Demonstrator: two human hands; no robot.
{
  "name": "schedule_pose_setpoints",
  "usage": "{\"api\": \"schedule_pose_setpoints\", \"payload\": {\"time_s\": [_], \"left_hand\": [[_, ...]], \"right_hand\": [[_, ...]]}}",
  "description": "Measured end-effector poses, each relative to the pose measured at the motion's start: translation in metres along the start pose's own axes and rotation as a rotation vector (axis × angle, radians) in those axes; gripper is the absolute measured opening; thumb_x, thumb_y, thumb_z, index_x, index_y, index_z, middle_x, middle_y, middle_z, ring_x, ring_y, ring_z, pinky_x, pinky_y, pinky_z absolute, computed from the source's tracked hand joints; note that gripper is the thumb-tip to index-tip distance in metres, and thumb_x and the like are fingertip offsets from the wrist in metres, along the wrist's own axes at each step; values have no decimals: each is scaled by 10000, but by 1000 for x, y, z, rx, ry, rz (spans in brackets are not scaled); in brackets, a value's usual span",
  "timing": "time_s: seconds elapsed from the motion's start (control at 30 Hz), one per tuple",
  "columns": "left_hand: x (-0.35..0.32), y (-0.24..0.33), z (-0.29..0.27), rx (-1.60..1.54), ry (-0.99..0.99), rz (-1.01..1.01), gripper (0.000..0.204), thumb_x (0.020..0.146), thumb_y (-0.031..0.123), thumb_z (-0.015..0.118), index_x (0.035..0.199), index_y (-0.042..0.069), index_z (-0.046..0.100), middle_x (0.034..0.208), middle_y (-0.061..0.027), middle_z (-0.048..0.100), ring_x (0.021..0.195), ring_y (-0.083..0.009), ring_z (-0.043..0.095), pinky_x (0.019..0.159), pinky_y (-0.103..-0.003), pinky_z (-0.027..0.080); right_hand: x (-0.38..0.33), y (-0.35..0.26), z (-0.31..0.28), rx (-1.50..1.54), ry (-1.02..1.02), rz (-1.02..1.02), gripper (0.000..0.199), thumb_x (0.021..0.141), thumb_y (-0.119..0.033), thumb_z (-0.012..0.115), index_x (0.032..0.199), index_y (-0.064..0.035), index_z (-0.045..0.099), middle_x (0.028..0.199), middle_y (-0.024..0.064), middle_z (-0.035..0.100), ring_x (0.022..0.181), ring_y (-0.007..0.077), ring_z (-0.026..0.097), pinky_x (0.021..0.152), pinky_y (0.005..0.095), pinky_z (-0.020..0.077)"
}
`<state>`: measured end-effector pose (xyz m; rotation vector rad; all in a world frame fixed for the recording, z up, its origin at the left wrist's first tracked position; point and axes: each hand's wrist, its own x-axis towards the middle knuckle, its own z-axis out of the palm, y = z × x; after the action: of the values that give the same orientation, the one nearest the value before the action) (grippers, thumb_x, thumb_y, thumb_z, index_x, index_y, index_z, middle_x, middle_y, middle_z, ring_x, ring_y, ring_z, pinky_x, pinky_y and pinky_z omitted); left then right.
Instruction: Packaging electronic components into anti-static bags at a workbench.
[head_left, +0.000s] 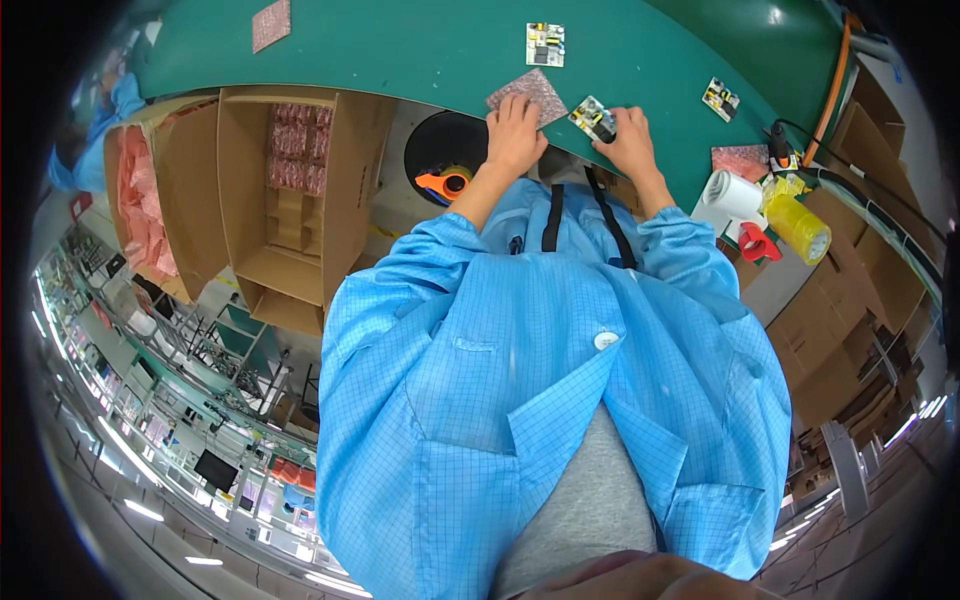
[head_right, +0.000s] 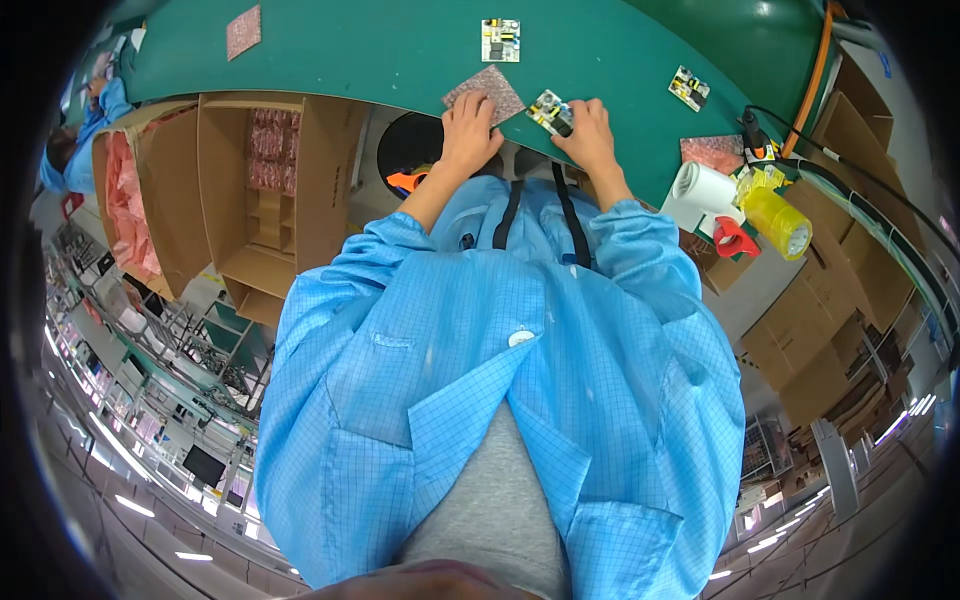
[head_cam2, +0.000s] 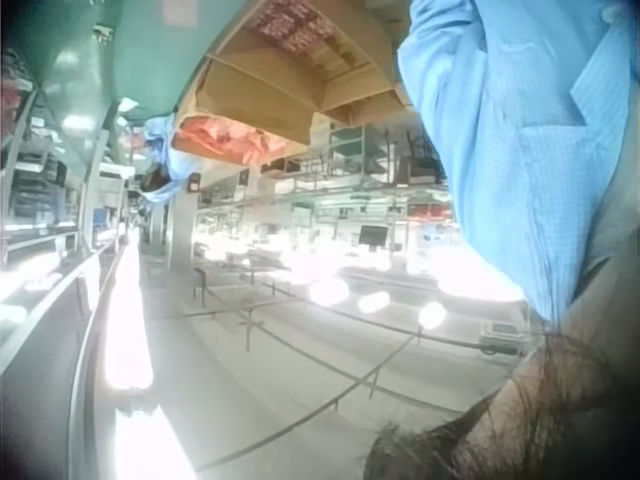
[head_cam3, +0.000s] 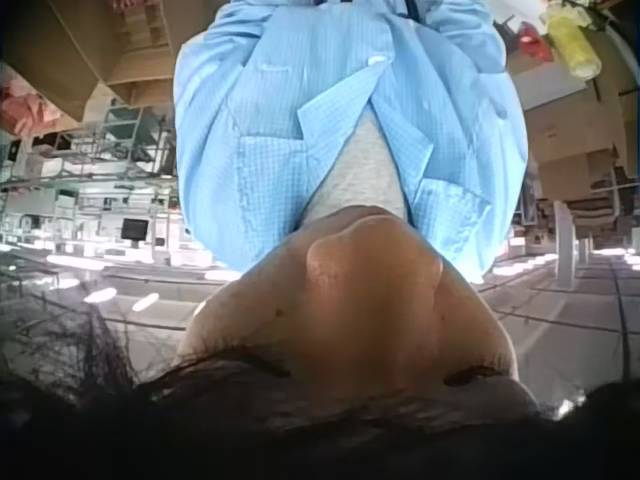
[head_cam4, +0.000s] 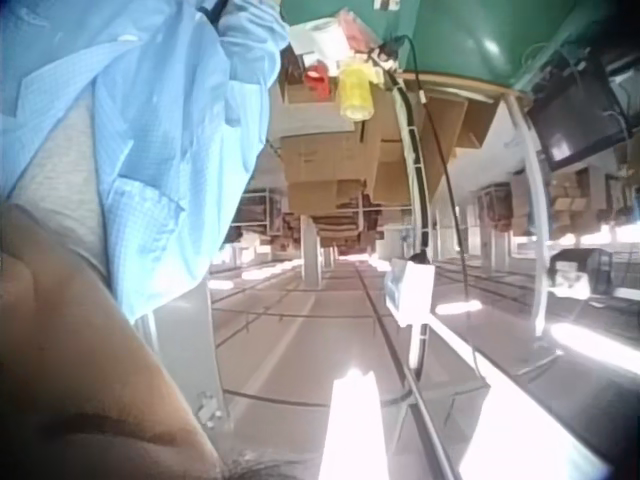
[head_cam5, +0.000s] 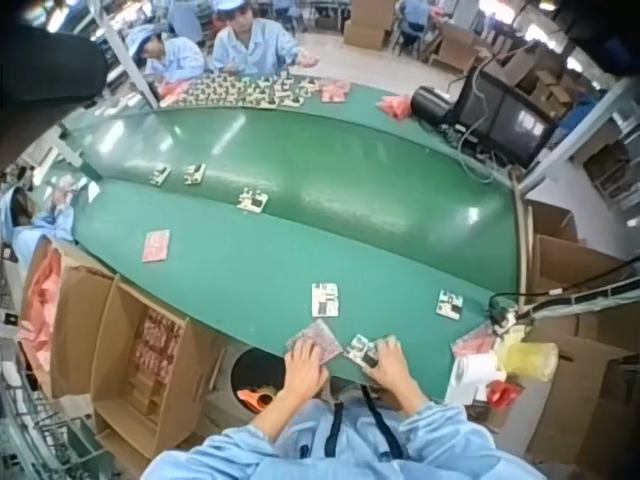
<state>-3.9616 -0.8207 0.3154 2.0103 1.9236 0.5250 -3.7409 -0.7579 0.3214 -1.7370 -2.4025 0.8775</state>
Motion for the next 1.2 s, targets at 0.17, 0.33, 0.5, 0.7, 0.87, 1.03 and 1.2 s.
{"api": "schedule_pose_setpoints", "payload": {"time_s": [0.17,0.33,0.5,0.7,0.87,1.03,1.2], "left_hand": [[9,16,11,22,-74,-74,409,690,178,660,1086,117,576,1095,-109,495,1106,-310,443,873,-467,367],[12,44,33,-23,-83,-54,397,683,130,667,1071,97,590,1101,-131,487,1103,-321,443,890,-467,377],[7,71,52,4,63,-45,404,673,88,662,1071,63,593,1158,-169,470,1102,-350,441,913,-469,391],[-6,89,54,-66,-23,-132,492,669,73,656,1153,53,572,1197,-180,455,1091,-368,443,923,-454,401],[-7,91,54,-110,-12,-186,666,657,78,663,1285,24,445,1209,-181,451,1085,-362,443,931,-440,393],[-9,98,55,-21,48,-197,657,656,75,640,1278,12,438,1189,-137,462,1066,-332,447,883,-434,403],[-13,95,51,48,25,-230,668,653,89,649,1289,56,445,1188,-116,466,1059,-314,449,876,-424,400]], "right_hand": [[-14,35,-6,134,-24,208,685,612,-298,839,1146,0,532,1103,182,483,1035,340,525,894,381,456],[-17,55,2,453,-56,304,701,616,-353,833,1148,-20,521,1017,159,621,926,334,612,798,386,491],[-16,69,10,733,59,341,508,733,-475,746,940,-23,642,846,138,662,792,262,637,714,344,488],[0,48,-11,309,-49,472,577,826,-584,542,827,-25,687,772,172,666,778,312,647,687,386,482],[2,53,-12,404,-29,426,463,850,-489,549,889,-51,695,828,160,680,803,311,651,697,379,489],[7,71,13,746,142,270,312,848,-236,648,1102,-57,633,849,62,685,746,134,633,649,283,479],[19,87,15,882,-10,266,282,849,-257,654,1005,-24,625,825,46,664,719,108,604,630,266,467]]}}
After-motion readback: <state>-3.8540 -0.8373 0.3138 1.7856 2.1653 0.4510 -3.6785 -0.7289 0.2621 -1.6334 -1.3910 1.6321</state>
